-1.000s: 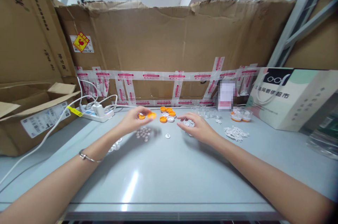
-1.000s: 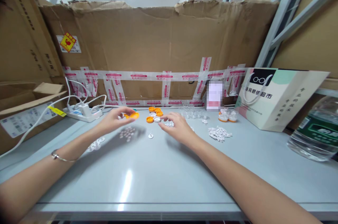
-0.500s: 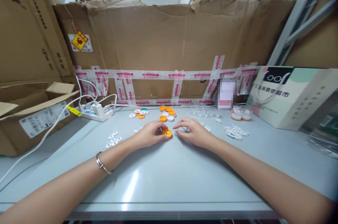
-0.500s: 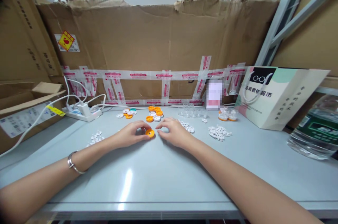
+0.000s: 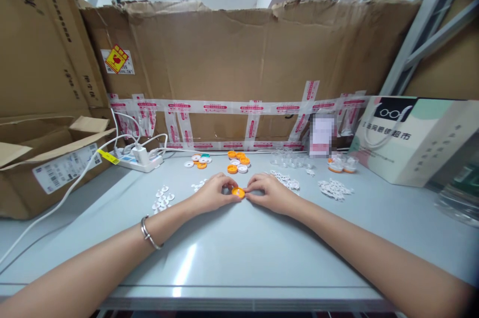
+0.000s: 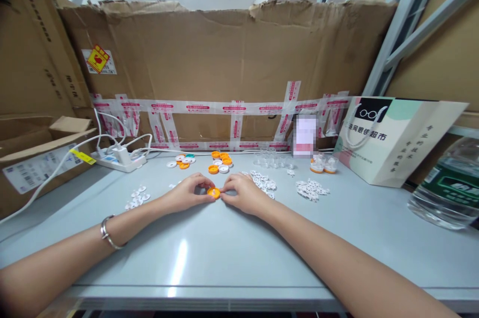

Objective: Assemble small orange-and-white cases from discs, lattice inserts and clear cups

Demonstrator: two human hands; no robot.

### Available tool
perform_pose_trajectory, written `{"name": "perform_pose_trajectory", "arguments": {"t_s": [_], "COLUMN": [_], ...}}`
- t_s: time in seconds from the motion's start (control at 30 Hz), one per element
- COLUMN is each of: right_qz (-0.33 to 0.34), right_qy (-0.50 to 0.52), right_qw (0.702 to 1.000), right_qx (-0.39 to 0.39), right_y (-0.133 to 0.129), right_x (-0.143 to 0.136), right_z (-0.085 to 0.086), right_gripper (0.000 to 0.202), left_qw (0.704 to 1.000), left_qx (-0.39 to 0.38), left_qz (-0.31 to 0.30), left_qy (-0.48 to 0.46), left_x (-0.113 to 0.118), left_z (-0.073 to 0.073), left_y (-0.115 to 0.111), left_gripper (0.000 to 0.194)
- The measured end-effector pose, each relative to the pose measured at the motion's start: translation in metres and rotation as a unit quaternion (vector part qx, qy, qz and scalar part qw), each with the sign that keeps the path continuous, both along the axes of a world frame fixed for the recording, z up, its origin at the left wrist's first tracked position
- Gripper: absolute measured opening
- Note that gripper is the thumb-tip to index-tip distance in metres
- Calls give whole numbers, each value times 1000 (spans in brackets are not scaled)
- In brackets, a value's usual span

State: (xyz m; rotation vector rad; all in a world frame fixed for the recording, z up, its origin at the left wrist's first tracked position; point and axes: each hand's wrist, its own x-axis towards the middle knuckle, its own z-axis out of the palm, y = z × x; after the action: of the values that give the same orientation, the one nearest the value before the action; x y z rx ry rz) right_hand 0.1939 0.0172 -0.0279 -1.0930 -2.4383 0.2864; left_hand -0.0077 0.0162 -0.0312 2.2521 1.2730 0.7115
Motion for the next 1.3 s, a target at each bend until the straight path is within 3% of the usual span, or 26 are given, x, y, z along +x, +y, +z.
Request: {"name": "perform_pose_trajectory", "arguments": {"t_s": [0.37, 0.47, 0.57, 0.7, 0.93, 1.17, 1.3], "right_qz": [-5, -18, -22, -10, -7, -2, 2], "right_qy": [11, 28, 41, 47, 45, 47, 45], "right_qw": [1000, 999, 999, 998, 999, 999, 999], "right_qx": [9, 18, 22, 29, 13, 11, 12], "right_y": [-3, -3, -2, 0, -5, -7, -7], "right_x": [-1, 1, 3, 6, 2, 1, 2], "right_z": [3, 4, 6, 6, 8, 11, 10], "right_gripper": [16, 17, 17, 17, 18, 18, 17], "left_qw": [1000, 999, 996, 984, 971, 939, 937], "left_qx": [7, 8, 54, 128, 6, -51, -69], "left_qz": [-4, -11, 46, 94, 52, 132, 131], "left_qy": [-13, -44, -53, 86, 235, 312, 317], "left_x": [-3, -12, -33, -70, -115, -160, -169], "left_z": [0, 14, 34, 51, 55, 62, 58], "left_y": [-2, 0, 6, 18, 32, 43, 48], "left_gripper": [39, 43, 30, 30, 18, 20, 20]}}
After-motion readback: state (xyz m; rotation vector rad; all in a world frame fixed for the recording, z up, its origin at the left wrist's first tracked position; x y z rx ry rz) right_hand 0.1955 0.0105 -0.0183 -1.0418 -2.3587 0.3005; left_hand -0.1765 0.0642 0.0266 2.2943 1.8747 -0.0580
